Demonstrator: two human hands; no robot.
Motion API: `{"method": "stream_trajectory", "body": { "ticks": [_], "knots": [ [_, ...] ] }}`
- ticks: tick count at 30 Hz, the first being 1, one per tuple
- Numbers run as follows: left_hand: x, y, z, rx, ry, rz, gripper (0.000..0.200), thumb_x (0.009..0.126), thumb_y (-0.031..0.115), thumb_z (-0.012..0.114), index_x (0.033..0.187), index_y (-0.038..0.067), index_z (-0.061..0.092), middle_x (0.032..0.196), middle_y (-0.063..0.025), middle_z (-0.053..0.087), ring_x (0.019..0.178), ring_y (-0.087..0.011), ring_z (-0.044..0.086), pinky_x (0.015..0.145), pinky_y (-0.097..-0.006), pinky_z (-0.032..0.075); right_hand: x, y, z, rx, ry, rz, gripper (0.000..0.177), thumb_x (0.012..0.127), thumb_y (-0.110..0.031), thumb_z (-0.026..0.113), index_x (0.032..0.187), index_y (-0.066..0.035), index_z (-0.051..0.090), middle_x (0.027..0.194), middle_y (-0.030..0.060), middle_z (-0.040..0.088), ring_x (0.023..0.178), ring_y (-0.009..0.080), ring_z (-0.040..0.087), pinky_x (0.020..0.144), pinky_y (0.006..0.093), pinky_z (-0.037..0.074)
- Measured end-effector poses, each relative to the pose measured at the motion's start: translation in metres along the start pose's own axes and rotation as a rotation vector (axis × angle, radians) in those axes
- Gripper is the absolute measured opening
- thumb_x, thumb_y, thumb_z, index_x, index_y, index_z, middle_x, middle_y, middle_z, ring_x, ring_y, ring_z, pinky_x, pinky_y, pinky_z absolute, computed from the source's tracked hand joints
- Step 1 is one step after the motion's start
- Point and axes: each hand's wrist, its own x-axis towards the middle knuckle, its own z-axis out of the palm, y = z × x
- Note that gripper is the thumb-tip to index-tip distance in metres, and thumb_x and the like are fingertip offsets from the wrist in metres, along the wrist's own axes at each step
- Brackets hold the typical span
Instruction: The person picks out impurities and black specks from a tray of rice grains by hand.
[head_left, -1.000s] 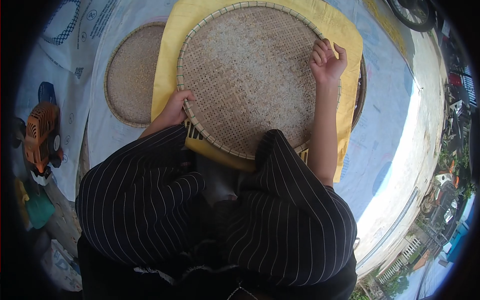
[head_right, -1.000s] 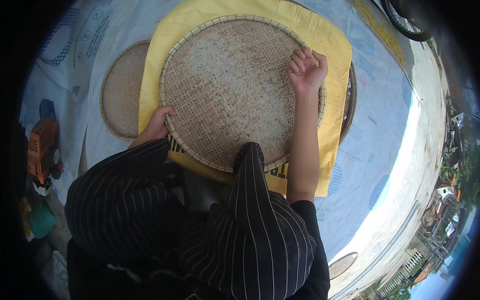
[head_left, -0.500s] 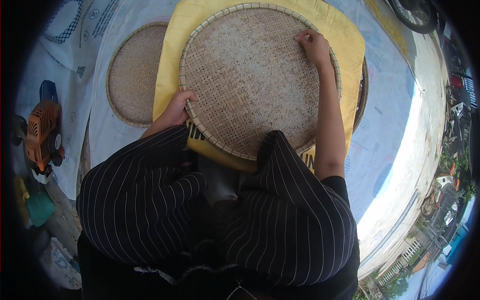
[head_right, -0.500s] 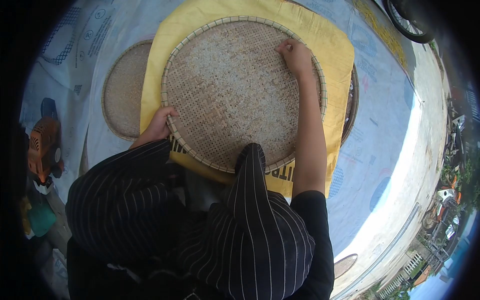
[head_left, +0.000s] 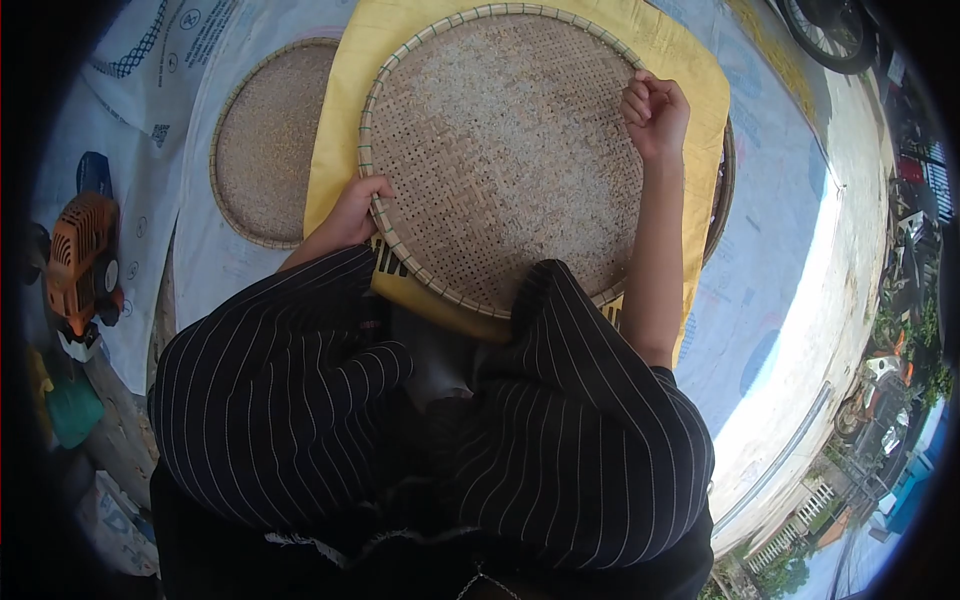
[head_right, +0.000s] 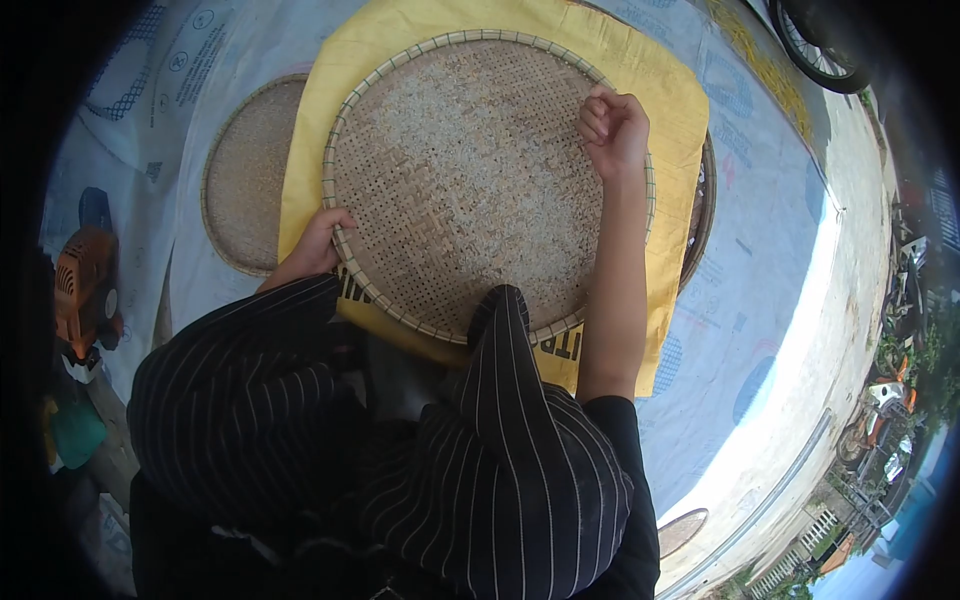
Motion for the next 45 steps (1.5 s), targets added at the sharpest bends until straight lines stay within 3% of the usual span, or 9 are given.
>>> {"method": "stream_trajectory", "body": {
  "ticks": [10,17,20,22,25,32,35,37,45],
  "knots": [
    [0.0,-0.001,-0.001,-0.011,-0.002,-0.003,0.05,0.069,-0.001,0.046,0.119,-0.004,0.043,0.104,-0.0126,0.056,0.095,-0.0233,0.057,0.085,-0.0374,0.049,0.004,0.016,-0.027,-1.558,0.344,-0.188,0.017,0.074,-0.02,0.069,0.076,-0.004,0.068,0.056,0.0026,0.053,0.05,0.0114,0.048,0.049,0.028,0.038],
    [0.001,-0.002,-0.002,-0.019,-0.001,0.028,0.05,0.068,-0.001,0.047,0.118,-0.003,0.043,0.104,-0.0123,0.056,0.094,-0.0232,0.056,0.085,-0.0371,0.048,0.003,0.031,-0.008,-1.818,0.487,-0.178,0.019,0.069,-0.026,0.074,0.076,-0.009,0.07,0.069,0.0134,0.063,0.066,0.0272,0.061,0.065,0.0368,0.045],
    [0.0,-0.001,0.001,-0.022,0.003,0.026,0.05,0.068,-0.002,0.047,0.118,-0.004,0.043,0.104,-0.0124,0.055,0.094,-0.0232,0.056,0.086,-0.0373,0.048,0.005,0.025,-0.022,-1.749,0.43,-0.199,0.023,0.071,-0.025,0.072,0.079,-0.004,0.067,0.061,0.0095,0.059,0.057,0.0204,0.055,0.054,0.0328,0.042],
    [0.0,-0.001,0.002,-0.025,0.004,0.029,0.051,0.068,-0.002,0.047,0.118,-0.004,0.043,0.104,-0.0125,0.055,0.094,-0.0233,0.056,0.086,-0.0374,0.048,0.003,0.014,-0.027,-0.659,0.215,0.048,0.022,0.075,-0.023,0.065,0.076,-0.002,0.058,0.054,0.0017,0.046,0.047,0.0129,0.041,0.043,0.0257,0.032],
    [0.0,-0.001,0.001,-0.017,0.002,0.035,0.052,0.068,-0.002,0.046,0.119,-0.004,0.042,0.105,-0.0126,0.055,0.094,-0.0234,0.056,0.086,-0.0375,0.048,-0.007,0.003,-0.003,0.224,-0.055,0.068,0.019,0.08,-0.02,0.056,0.071,-0.006,0.047,0.055,-0.0042,0.033,0.044,0.0078,0.026,0.039,0.0209,0.021],
    [-0.002,-0.001,0.005,-0.014,-0.008,0.054,0.049,0.068,-0.001,0.046,0.117,-0.004,0.044,0.103,-0.0127,0.056,0.093,-0.0229,0.057,0.084,-0.037,0.048,0.007,0.0,-0.005,0.197,-0.101,0.052,0.018,0.086,-0.014,0.049,0.071,-0.008,0.041,0.057,-0.0028,0.031,0.041,0.0079,0.02,0.038,0.0228,0.018],
    [0.001,-0.003,0.0,-0.007,0.008,0.041,0.044,0.068,-0.001,0.046,0.112,-0.005,0.047,0.101,-0.0131,0.057,0.091,-0.0231,0.058,0.084,-0.0373,0.049,0.011,0.001,-0.006,-0.163,0.04,0.04,0.016,0.085,-0.015,0.055,0.072,-0.005,0.05,0.055,-0.0041,0.036,0.042,0.0061,0.023,0.038,0.0211,0.018],
    [0.003,-0.004,-0.004,0.002,0.016,0.017,0.042,0.068,-0.001,0.046,0.11,-0.005,0.048,0.1,-0.0134,0.057,0.091,-0.0233,0.058,0.084,-0.0375,0.049,0.013,0.006,-0.003,-1.197,0.216,-0.077,0.019,0.077,-0.024,0.066,0.076,-0.005,0.063,0.052,-0.0015,0.045,0.044,0.0086,0.039,0.042,0.0242,0.032],
    [0.003,-0.004,-0.005,-0.019,0.04,0.008,0.044,0.07,0.0,0.046,0.113,-0.006,0.046,0.102,-0.0143,0.057,0.092,-0.0245,0.058,0.085,-0.0385,0.048,0.018,0.029,0.003,-1.815,0.379,-0.208,0.018,0.074,-0.025,0.068,0.083,-0.009,0.07,0.068,0.0126,0.063,0.064,0.0241,0.062,0.065,0.0351,0.048]
  ]
}}
